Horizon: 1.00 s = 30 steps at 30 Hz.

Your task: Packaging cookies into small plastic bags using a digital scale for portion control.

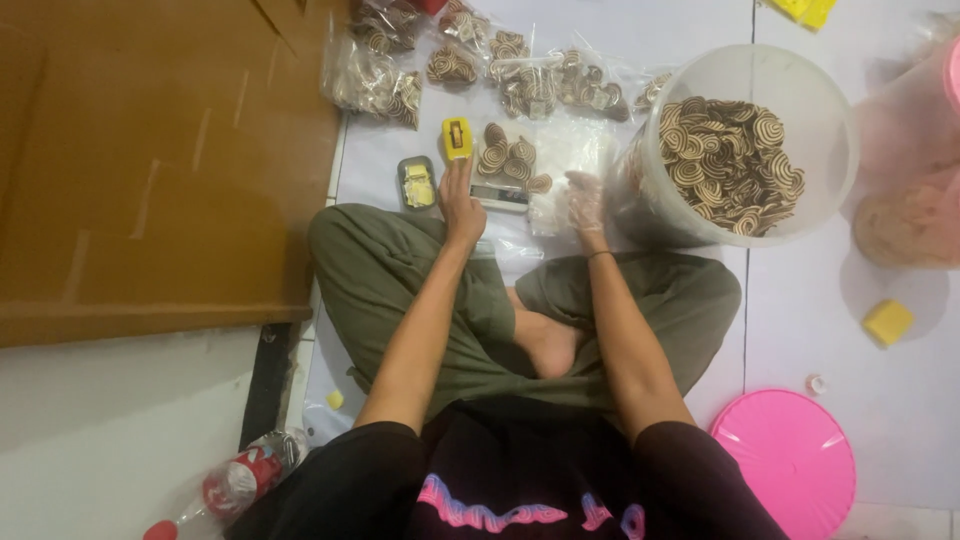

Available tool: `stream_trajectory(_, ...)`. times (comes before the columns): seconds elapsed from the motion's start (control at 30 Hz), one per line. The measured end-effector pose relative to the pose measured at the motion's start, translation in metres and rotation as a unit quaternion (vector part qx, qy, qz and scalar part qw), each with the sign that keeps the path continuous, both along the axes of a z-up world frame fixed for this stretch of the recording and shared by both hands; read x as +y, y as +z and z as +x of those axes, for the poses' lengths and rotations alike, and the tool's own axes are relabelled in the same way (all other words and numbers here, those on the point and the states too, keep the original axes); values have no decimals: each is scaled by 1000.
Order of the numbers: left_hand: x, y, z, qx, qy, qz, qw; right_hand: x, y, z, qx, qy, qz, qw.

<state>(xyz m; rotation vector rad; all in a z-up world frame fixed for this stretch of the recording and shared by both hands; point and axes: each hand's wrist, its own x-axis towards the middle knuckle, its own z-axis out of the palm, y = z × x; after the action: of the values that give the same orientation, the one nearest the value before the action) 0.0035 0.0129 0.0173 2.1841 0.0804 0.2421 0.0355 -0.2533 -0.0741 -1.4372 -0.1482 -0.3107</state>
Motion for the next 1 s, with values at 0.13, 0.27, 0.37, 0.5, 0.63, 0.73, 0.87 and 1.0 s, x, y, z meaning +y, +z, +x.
stream_trajectory(0.13,0,-5,4,85,-16,40,995,26,50,0,86,-91,-194,973)
stream_trajectory(0.27,1,-19,5,104,-26,81,991,39,69,10,103,-55,-350,929)
stream_trajectory(0.37,1,-23,6,114,-40,83,989,41,74,15,107,-18,-435,894)
stream_trajectory(0.5,-1,-26,5,113,-58,91,988,49,96,11,188,4,-505,843)
stream_trajectory(0.63,1,-24,5,92,-46,75,992,29,67,23,262,-6,-477,839)
stream_trajectory(0.73,2,-22,7,73,-21,78,994,20,87,18,199,-69,-347,914)
stream_trajectory(0.87,1,1,-1,-31,13,21,999,12,127,2,219,-140,-372,891)
stream_trajectory(1.0,0,21,-6,-73,6,-41,997,4,105,11,303,-83,-299,901)
